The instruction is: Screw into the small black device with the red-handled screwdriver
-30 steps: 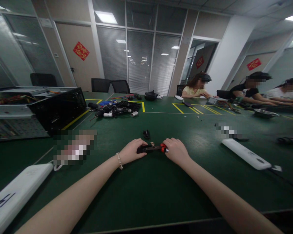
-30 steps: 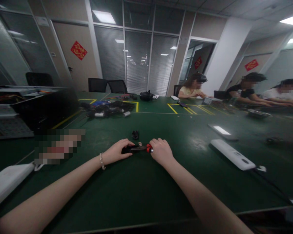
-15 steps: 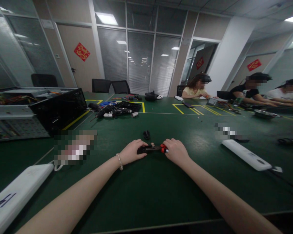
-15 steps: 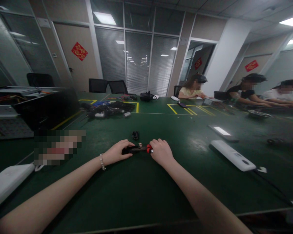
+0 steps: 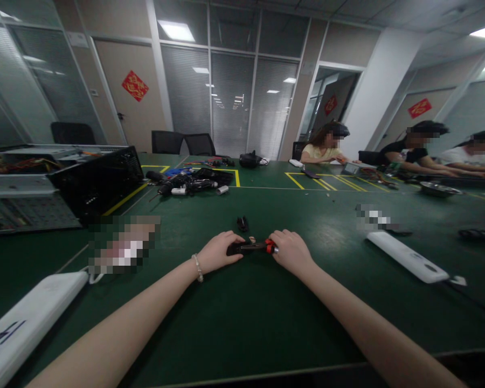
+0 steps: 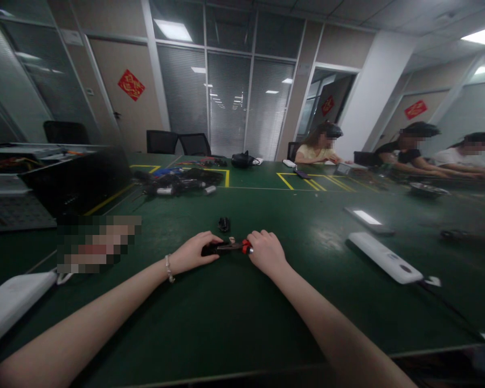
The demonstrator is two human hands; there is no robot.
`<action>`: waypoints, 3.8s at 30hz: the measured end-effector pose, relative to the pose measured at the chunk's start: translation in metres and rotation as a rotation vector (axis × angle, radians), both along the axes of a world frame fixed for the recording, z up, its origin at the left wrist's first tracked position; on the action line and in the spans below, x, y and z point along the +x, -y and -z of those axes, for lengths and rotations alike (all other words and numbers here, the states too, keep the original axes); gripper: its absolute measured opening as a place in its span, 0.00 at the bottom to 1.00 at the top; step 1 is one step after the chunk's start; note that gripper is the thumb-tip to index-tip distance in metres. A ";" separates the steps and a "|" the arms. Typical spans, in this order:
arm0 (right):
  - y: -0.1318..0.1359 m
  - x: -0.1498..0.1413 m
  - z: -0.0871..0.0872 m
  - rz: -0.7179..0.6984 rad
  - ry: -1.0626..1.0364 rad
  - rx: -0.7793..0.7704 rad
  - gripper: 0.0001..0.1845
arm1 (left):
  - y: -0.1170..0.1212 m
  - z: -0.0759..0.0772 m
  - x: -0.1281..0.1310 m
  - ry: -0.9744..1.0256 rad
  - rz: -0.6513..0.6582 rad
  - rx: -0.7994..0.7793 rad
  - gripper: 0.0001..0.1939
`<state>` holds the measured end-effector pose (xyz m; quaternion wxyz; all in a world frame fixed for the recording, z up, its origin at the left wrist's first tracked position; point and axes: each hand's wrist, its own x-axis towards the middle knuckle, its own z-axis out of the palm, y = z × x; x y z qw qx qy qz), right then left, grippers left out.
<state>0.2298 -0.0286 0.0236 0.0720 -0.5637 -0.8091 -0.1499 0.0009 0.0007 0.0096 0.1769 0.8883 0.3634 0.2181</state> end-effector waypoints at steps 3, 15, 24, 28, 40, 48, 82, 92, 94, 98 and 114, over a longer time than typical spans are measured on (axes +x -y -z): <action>0.000 0.000 0.000 0.000 -0.003 -0.005 0.10 | -0.001 0.003 0.000 0.016 -0.005 -0.001 0.18; -0.001 0.002 0.003 -0.019 -0.035 0.009 0.11 | -0.002 0.001 0.000 0.012 0.001 -0.011 0.16; 0.000 0.003 0.003 -0.022 -0.029 0.015 0.11 | -0.002 0.003 -0.001 0.019 0.001 -0.008 0.16; 0.001 0.002 0.001 -0.017 -0.015 0.013 0.12 | -0.002 0.004 -0.001 0.013 -0.001 0.008 0.17; -0.001 0.003 0.002 -0.005 -0.016 -0.001 0.11 | -0.002 0.004 0.000 0.024 -0.026 -0.018 0.16; -0.001 0.001 0.002 -0.009 -0.022 -0.002 0.10 | -0.001 0.003 -0.001 0.028 -0.005 -0.012 0.16; 0.001 0.000 -0.001 0.000 -0.004 -0.022 0.11 | -0.002 0.003 -0.001 0.029 -0.010 -0.028 0.16; -0.001 0.000 0.000 0.002 -0.001 -0.013 0.10 | -0.001 0.002 0.000 0.023 -0.003 0.004 0.16; -0.001 0.000 0.000 0.003 -0.005 -0.012 0.10 | -0.001 0.003 0.000 0.023 -0.003 0.005 0.16; 0.000 0.001 0.001 -0.001 -0.008 -0.015 0.10 | -0.002 0.003 -0.001 0.023 -0.006 -0.006 0.16; 0.001 0.002 -0.001 -0.012 -0.016 -0.004 0.11 | 0.000 0.000 0.000 0.005 -0.021 -0.018 0.16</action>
